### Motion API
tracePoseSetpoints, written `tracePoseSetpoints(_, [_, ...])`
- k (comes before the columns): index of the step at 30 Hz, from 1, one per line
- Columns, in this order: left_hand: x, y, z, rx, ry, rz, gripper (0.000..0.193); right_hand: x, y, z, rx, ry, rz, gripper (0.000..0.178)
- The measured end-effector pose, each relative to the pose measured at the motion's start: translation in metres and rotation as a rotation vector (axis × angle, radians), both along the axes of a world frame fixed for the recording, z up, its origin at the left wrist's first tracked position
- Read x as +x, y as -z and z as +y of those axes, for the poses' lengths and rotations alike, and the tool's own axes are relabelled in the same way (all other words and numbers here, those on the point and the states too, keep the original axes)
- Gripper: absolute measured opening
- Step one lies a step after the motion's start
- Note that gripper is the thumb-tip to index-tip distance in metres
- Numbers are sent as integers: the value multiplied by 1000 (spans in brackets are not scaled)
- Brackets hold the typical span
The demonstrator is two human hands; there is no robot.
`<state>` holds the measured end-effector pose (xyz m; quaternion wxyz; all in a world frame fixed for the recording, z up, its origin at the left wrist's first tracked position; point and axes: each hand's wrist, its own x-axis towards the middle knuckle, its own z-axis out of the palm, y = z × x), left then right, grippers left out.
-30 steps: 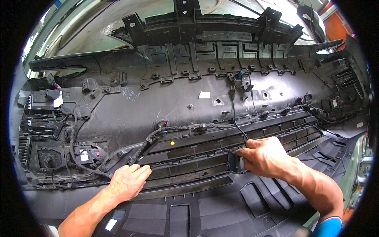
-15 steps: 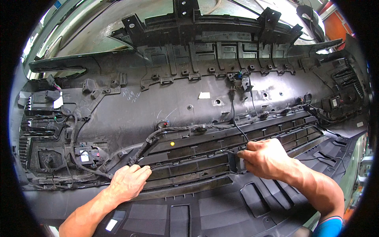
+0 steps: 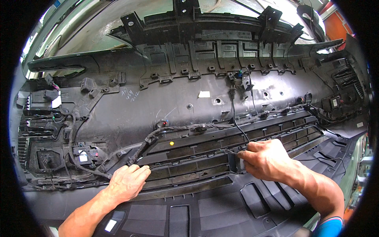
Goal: The person uses a yellow hot glue gun to apply adhesive to a small black component and along a wiring harness under the hood of a car. They then press the wires into place to secure them.
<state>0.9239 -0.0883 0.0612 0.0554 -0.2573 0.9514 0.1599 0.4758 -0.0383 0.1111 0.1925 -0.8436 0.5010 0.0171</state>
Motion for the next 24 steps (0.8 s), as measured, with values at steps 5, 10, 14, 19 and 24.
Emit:
tracePoseSetpoints(5, [0,-1,0,3,1,-5,46,1,2,-1,2,28,-42,13])
tracePoseSetpoints(10, [0,0,0,1,-2,5,46,0,2,-2,19,38,-28,13])
tracePoseSetpoints(14, [1,1,0,-4,0,3,46,0,2,-3,40,27,1,13])
tracePoseSetpoints(19, [1,0,0,8,0,-4,45,2,2,-4,32,-2,8,13])
tracePoseSetpoints(24, [1,1,0,-2,4,14,46,2,1,-7,37,-36,24,13])
